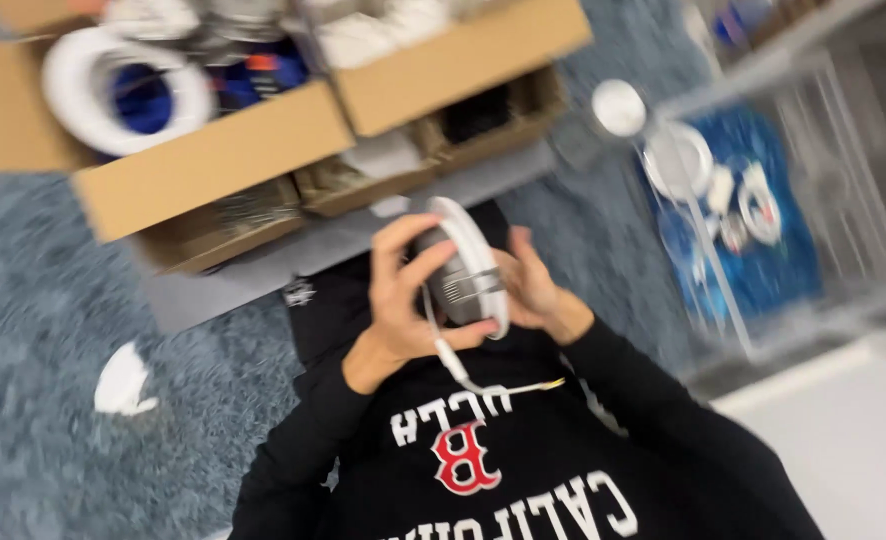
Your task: Assembling recessed LED light fixtures by snapping together the outer ring, diffuser, and light engine.
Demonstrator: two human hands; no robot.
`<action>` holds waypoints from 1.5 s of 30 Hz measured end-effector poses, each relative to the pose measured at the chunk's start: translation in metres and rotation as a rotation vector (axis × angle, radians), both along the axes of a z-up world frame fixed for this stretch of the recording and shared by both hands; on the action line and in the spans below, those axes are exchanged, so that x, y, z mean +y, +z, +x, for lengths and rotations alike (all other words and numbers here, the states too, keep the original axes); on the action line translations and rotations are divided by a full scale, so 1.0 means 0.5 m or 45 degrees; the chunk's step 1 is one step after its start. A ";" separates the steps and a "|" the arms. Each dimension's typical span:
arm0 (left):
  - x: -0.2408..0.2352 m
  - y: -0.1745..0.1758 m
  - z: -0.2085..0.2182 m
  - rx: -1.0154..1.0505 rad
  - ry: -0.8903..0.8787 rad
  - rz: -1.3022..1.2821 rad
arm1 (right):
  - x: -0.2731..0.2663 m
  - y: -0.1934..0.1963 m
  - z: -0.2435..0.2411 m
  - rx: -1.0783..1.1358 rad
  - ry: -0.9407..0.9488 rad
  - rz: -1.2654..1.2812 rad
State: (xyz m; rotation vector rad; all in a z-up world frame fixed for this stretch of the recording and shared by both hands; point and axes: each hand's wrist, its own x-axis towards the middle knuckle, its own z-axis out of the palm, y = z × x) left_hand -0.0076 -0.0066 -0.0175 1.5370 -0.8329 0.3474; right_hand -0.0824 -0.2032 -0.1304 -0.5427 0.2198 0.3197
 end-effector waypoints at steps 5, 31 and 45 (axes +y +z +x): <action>-0.033 -0.025 -0.009 -0.060 -0.244 -0.072 | -0.061 0.050 -0.008 -0.391 0.200 0.213; -0.016 0.102 0.101 -0.086 -0.084 1.033 | -1.086 -0.429 -0.020 0.326 -1.867 -0.436; 0.175 0.245 0.133 -0.078 0.017 0.941 | -0.976 -0.285 -0.085 0.395 -1.279 -1.150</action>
